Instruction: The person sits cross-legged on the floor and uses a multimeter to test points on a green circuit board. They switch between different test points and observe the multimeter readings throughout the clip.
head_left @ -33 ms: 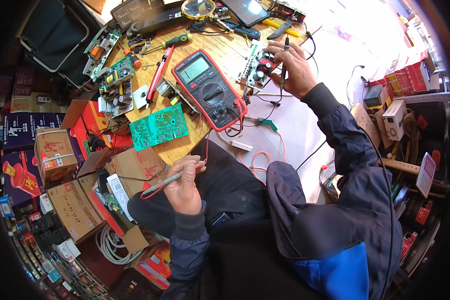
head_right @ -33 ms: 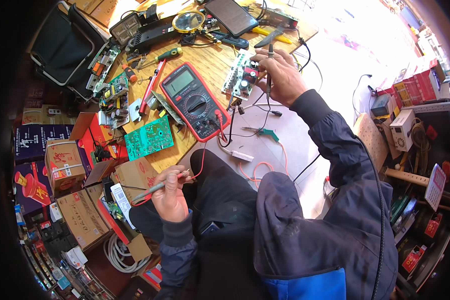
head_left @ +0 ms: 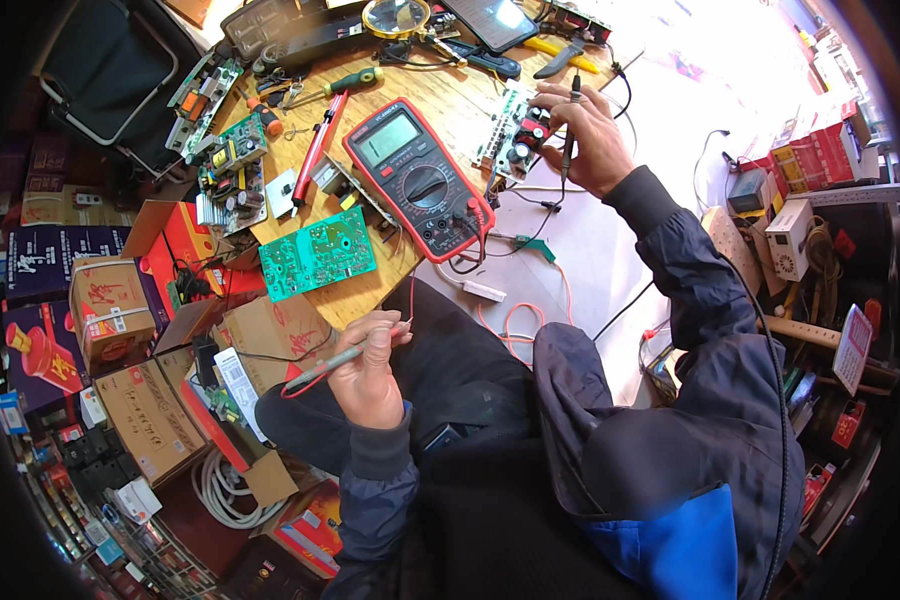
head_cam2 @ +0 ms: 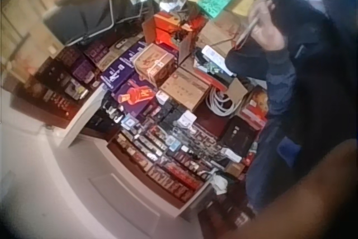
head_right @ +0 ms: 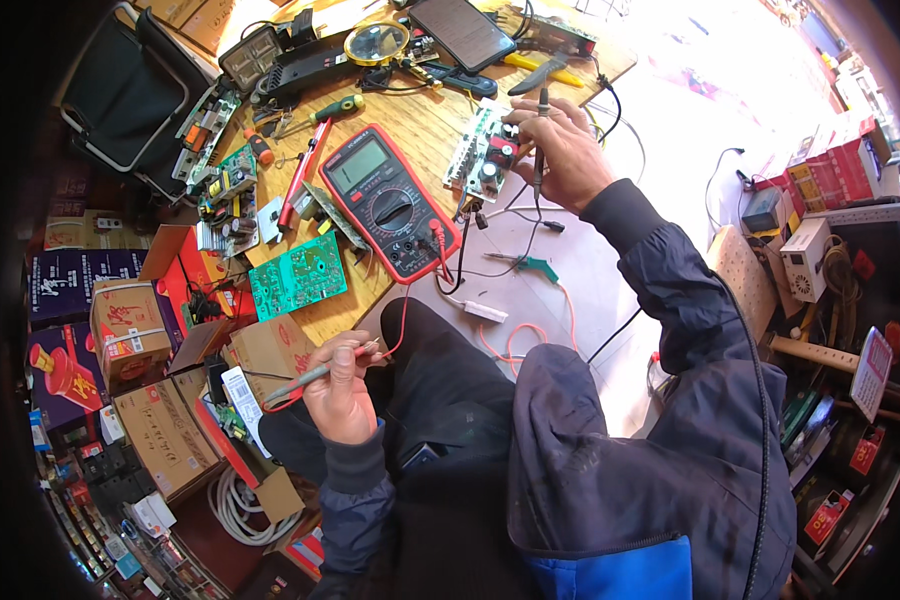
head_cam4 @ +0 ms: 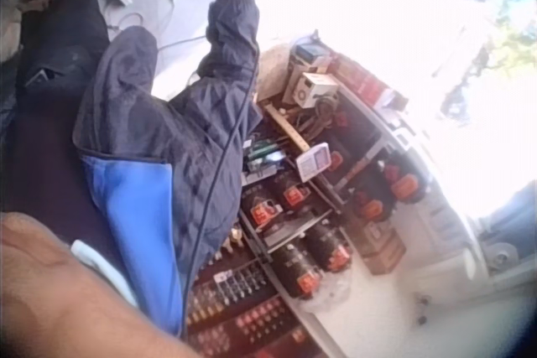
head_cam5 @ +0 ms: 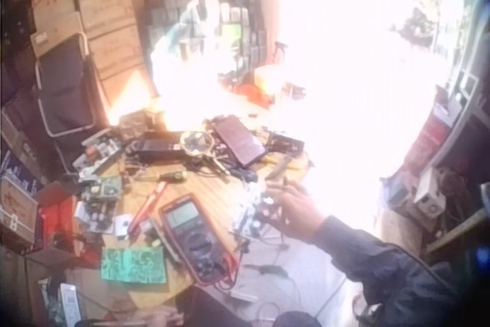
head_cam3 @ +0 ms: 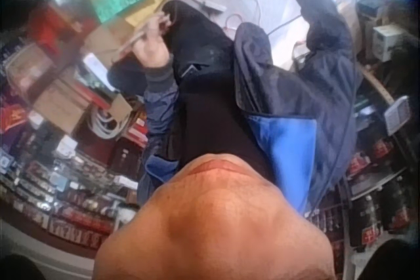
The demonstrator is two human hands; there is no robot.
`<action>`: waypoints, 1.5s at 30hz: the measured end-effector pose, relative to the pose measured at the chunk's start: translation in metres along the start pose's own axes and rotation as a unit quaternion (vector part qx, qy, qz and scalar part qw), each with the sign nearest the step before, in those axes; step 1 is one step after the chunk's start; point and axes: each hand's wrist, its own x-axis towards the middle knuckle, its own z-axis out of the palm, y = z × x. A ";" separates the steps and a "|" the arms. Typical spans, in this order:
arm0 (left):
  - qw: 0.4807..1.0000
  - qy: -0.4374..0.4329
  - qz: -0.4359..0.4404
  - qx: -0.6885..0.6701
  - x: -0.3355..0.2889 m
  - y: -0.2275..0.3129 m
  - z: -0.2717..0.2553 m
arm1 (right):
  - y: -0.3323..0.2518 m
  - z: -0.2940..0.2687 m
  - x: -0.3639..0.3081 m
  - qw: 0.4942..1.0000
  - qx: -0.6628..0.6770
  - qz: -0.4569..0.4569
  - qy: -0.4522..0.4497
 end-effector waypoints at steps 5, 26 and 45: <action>1.000 -0.005 0.007 0.007 0.002 0.001 0.003 | 0.004 -0.005 -0.006 0.999 0.020 -0.027 0.015; 1.000 -0.008 0.004 0.024 0.002 0.002 0.010 | 0.024 -0.043 0.070 0.956 0.210 0.112 -0.172; 1.000 -0.011 -0.001 0.025 0.005 -0.001 0.019 | 0.028 -0.026 0.115 0.957 0.051 0.091 -0.270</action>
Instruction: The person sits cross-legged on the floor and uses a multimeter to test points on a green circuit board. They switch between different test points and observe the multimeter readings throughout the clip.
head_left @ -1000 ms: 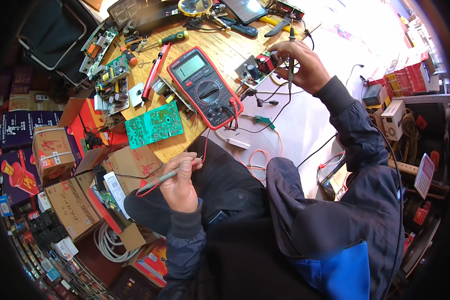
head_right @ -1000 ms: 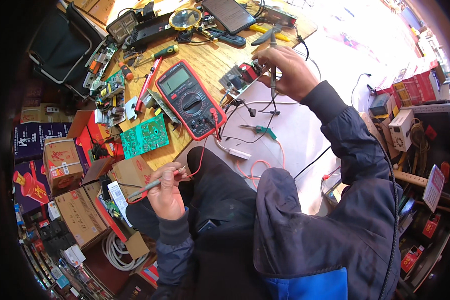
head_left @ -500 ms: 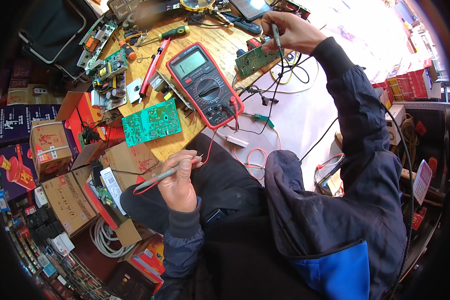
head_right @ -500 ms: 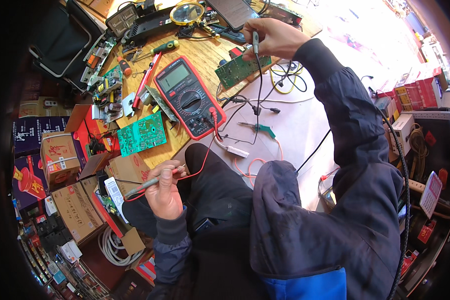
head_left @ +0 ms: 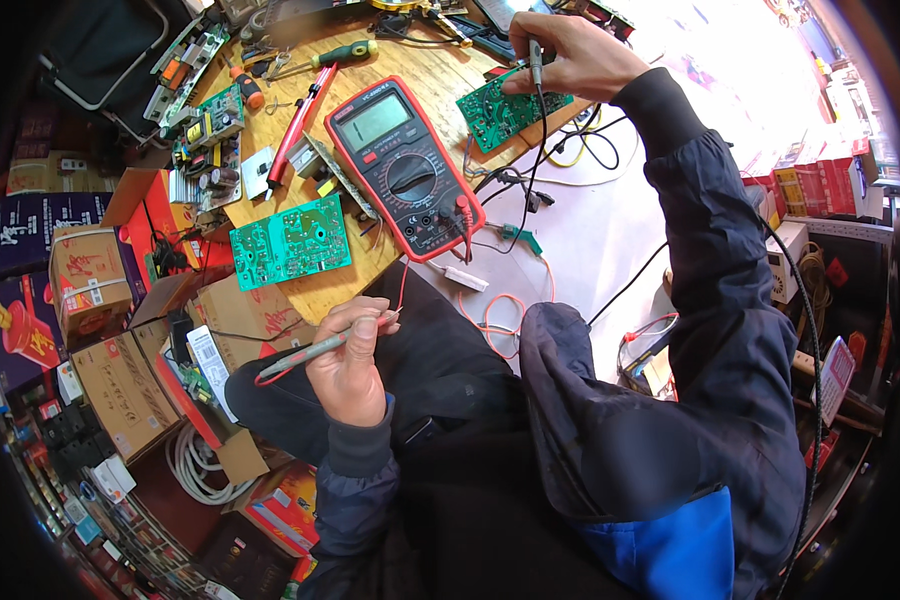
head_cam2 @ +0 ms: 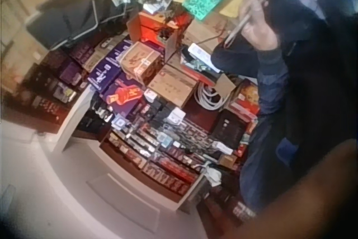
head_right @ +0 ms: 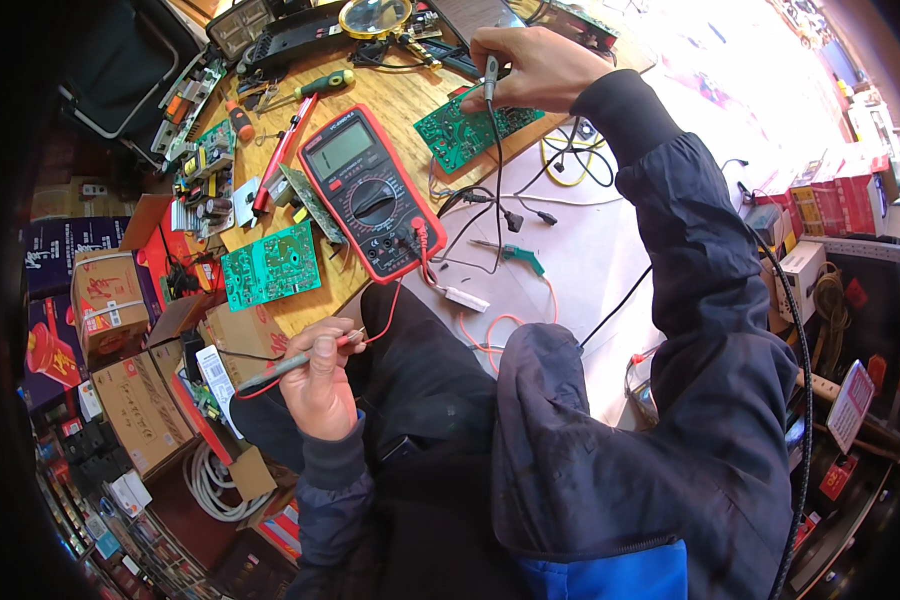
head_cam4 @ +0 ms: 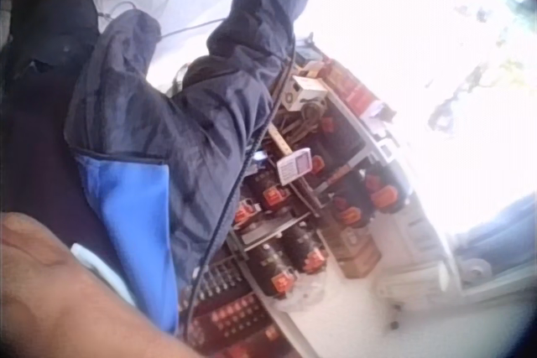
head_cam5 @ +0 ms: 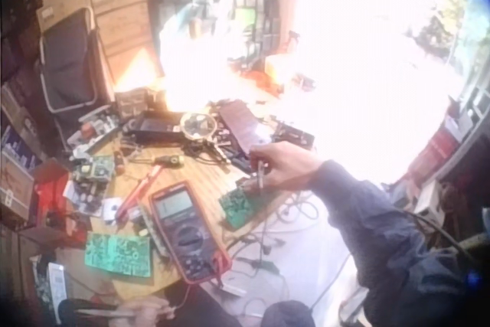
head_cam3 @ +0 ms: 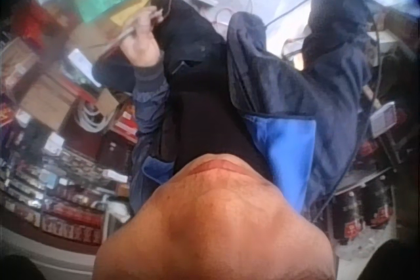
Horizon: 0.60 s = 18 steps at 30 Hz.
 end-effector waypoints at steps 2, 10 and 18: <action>1.000 0.003 0.004 0.001 0.000 0.001 0.001 | -0.003 0.001 0.003 1.000 -0.012 0.002 0.018; 1.000 -0.004 0.016 -0.001 0.000 0.004 0.005 | -0.010 0.000 0.009 0.995 -0.089 -0.012 0.036; 0.997 -0.016 0.068 -0.010 0.024 0.034 0.031 | -0.017 0.011 0.003 0.989 -0.120 0.025 0.082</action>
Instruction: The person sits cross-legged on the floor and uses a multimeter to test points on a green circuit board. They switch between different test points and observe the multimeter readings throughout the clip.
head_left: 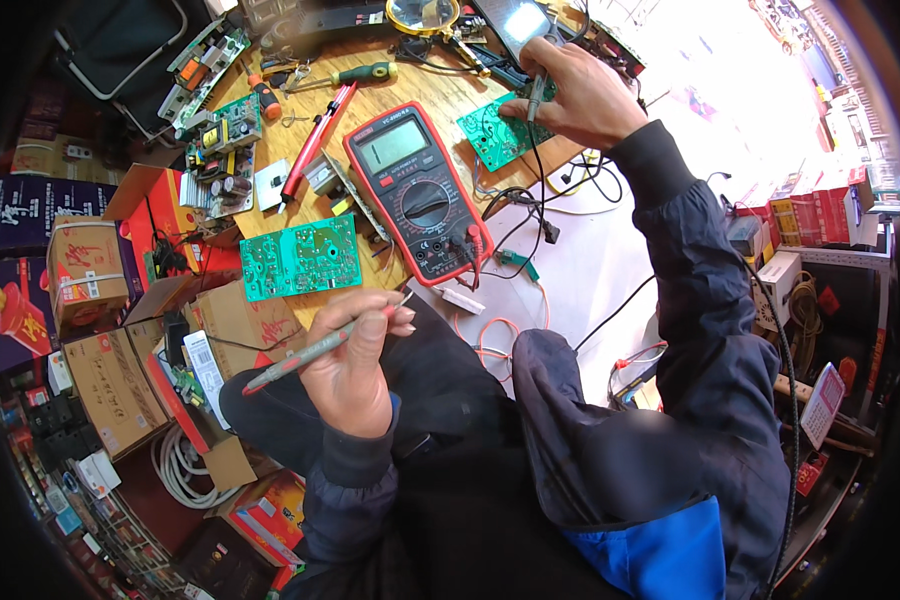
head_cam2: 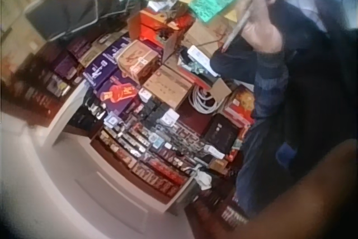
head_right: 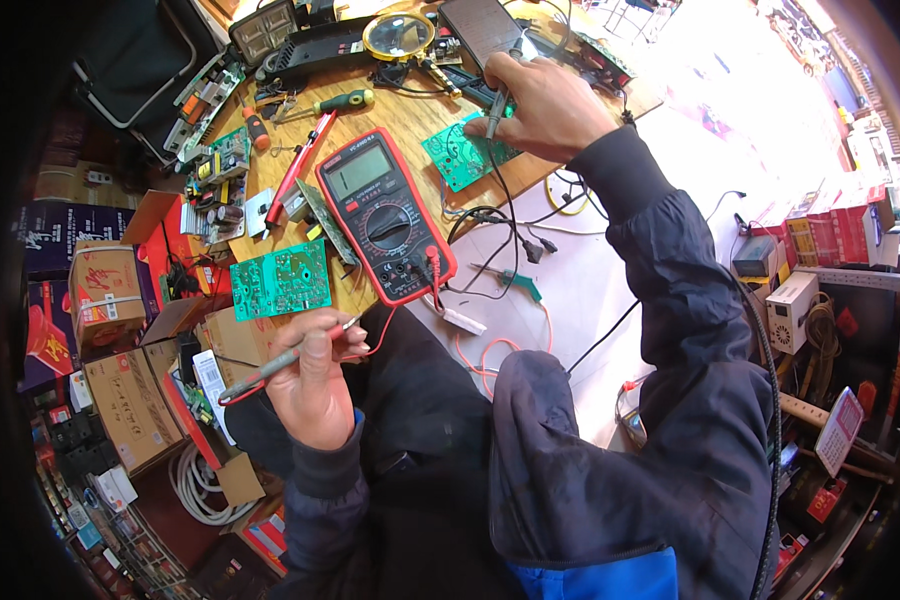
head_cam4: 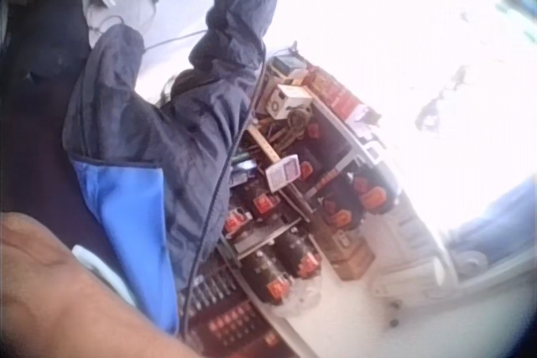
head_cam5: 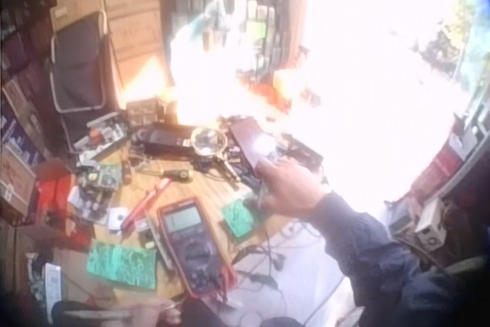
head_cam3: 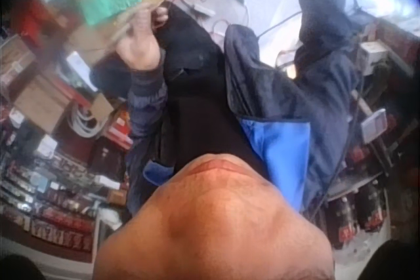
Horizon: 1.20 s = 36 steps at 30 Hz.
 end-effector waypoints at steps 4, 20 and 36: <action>1.000 -0.013 0.012 -0.001 0.028 0.010 0.028 | 0.001 0.002 -0.009 0.997 0.022 -0.010 0.079; 0.991 -0.111 -0.064 -0.035 0.111 -0.025 0.088 | -0.044 0.016 -0.083 0.834 0.474 0.083 0.272; 0.982 -0.110 0.026 0.151 0.127 -0.052 0.101 | -0.071 0.045 -0.105 0.717 0.616 0.190 0.264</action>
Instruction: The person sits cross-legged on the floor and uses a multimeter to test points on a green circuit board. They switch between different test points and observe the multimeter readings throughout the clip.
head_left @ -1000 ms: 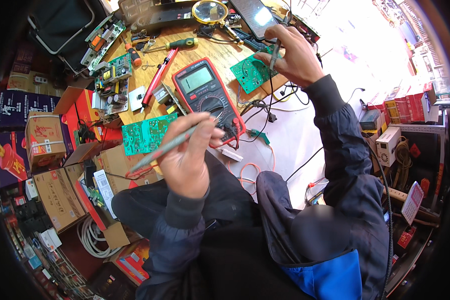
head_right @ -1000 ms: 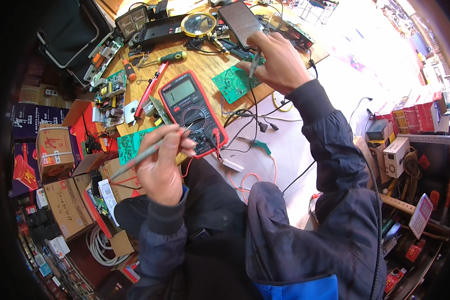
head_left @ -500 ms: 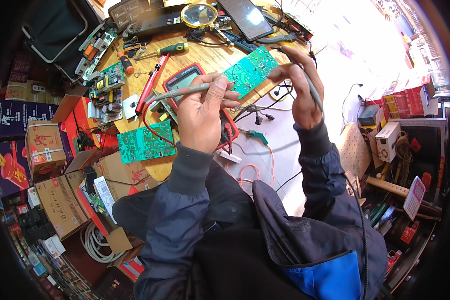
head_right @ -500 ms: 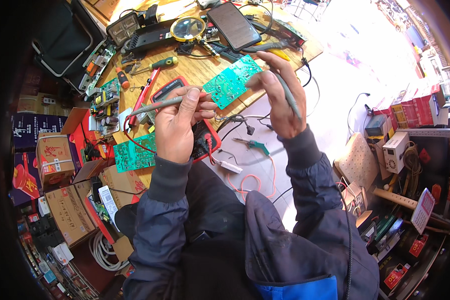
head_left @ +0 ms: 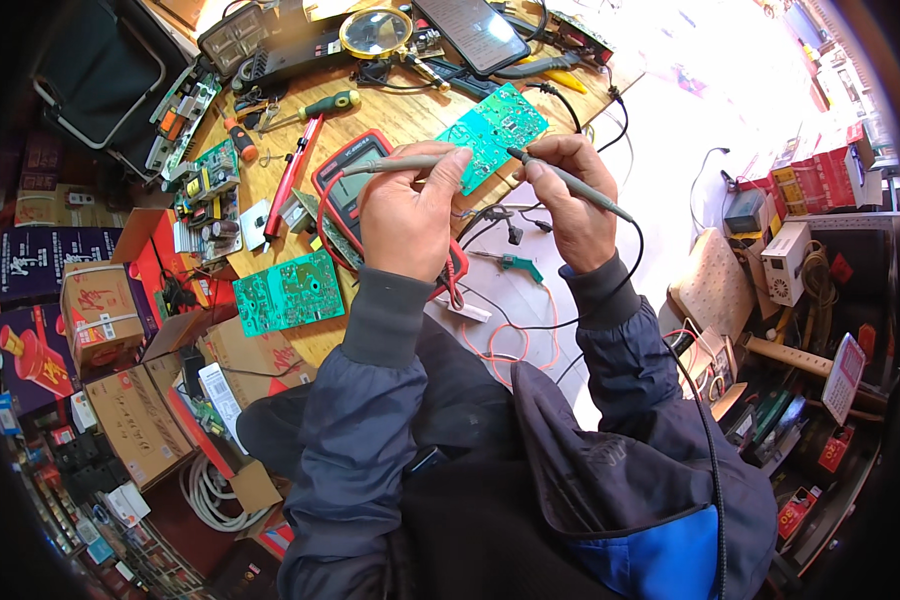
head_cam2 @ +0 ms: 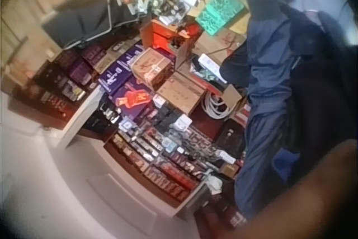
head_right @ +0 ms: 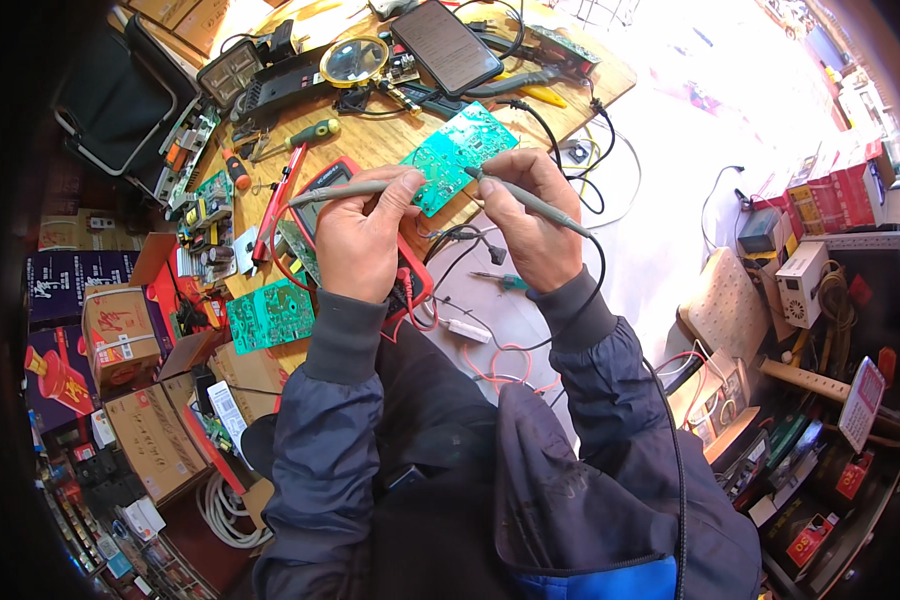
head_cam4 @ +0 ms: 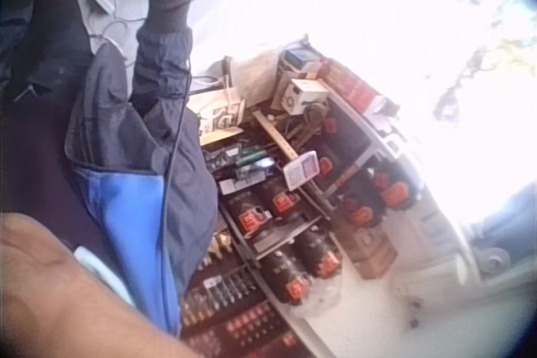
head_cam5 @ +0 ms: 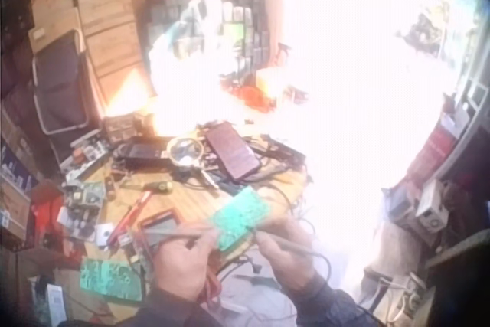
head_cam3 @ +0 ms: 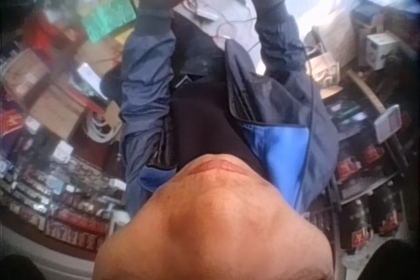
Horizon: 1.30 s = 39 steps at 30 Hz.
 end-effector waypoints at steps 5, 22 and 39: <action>0.999 -0.031 -0.008 0.031 0.008 0.001 -0.001 | 0.002 -0.002 -0.006 0.999 -0.034 0.007 0.004; 0.996 -0.052 -0.053 0.042 0.016 0.009 0.000 | 0.017 0.008 -0.018 0.980 -0.141 -0.142 -0.014; 0.996 -0.049 -0.053 0.046 0.016 0.014 0.002 | 0.013 0.009 -0.016 0.981 -0.143 -0.129 -0.015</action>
